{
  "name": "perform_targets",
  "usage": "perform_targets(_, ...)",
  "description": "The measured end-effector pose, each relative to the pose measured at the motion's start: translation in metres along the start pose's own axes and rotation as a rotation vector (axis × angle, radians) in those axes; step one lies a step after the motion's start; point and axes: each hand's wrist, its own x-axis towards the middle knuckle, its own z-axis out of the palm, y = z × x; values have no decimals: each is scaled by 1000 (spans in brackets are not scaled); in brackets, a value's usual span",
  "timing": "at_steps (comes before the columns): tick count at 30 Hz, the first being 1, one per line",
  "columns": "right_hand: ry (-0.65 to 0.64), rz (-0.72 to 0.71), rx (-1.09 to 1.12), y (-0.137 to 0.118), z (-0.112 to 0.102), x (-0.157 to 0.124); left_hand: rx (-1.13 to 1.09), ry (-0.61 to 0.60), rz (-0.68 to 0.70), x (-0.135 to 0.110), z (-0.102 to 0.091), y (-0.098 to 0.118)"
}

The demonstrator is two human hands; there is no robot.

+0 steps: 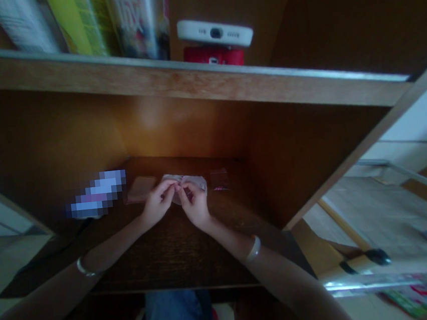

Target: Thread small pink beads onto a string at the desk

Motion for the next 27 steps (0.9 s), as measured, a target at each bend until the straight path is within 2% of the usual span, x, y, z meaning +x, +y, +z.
perform_targets(3, 3, -32, -9, -2, 1, -1, 43, -24, 49, 0, -3, 3)
perform_targets(7, 23, 20, -1, -2, 0, -1, 97, -75, 93, 0, -2, 7)
perform_targets(10, 12, 29, -6, 0, -1, 0, 200, -43, 113, 0, 0, 8)
perform_targets(20, -105, -253, -241, -3, -9, 9, 516, 87, 159, -3, -2, 12)
perform_targets(27, -80, -310, -393, -2, -9, 8, 550, 163, 127, -5, 5, 16)
